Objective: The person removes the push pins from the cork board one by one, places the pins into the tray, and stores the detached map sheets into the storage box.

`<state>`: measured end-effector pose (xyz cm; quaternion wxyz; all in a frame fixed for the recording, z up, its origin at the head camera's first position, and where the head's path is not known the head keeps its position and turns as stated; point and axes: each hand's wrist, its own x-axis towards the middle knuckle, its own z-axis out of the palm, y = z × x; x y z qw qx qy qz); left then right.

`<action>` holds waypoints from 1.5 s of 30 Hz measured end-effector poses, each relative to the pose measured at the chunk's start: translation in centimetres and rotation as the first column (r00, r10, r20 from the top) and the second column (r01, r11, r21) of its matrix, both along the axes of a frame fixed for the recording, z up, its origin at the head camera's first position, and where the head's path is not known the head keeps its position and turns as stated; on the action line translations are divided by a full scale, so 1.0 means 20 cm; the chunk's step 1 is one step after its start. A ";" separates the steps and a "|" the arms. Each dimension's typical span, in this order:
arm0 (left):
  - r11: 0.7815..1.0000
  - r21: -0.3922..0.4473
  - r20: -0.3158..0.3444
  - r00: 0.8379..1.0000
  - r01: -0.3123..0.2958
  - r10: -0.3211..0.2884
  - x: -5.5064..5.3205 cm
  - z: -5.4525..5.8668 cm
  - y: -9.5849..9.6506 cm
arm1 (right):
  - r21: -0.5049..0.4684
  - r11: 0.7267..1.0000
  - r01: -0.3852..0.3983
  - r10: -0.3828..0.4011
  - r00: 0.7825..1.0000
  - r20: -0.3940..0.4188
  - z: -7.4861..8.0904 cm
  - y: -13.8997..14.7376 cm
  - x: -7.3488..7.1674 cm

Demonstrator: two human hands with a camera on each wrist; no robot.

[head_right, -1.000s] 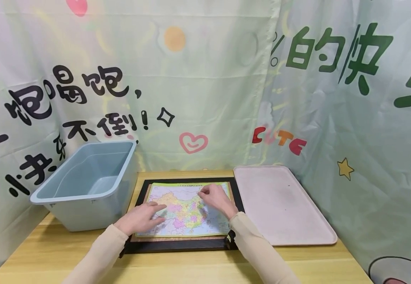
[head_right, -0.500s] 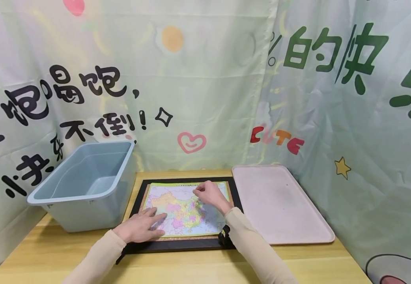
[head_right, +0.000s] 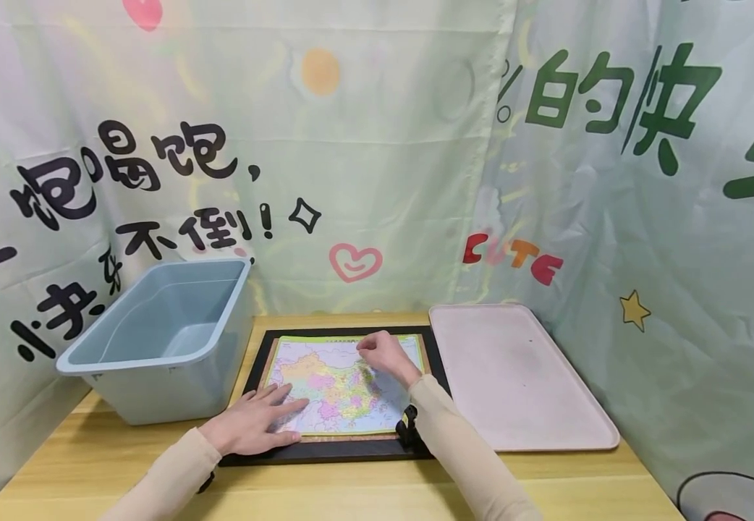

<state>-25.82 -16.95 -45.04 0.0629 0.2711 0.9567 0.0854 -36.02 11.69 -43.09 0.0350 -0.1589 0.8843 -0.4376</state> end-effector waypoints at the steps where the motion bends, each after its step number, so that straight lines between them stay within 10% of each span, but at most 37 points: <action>1: 1.000 0.004 0.000 1.000 0.003 -0.003 0.00 0.00 0.00 | -0.006 1.000 0.006 -0.006 1.000 0.008 -0.01 0.00 -0.01; 18: 1.000 0.006 0.002 1.000 0.004 -0.004 0.00 -0.02 -0.01 | -0.129 0.989 0.074 -0.045 0.976 0.214 -0.06 -0.04 -0.20; 45: 1.000 0.009 0.001 1.000 -0.012 0.012 0.02 -0.01 0.00 | -0.107 0.994 0.035 -0.010 0.974 0.225 -0.12 -0.10 -0.32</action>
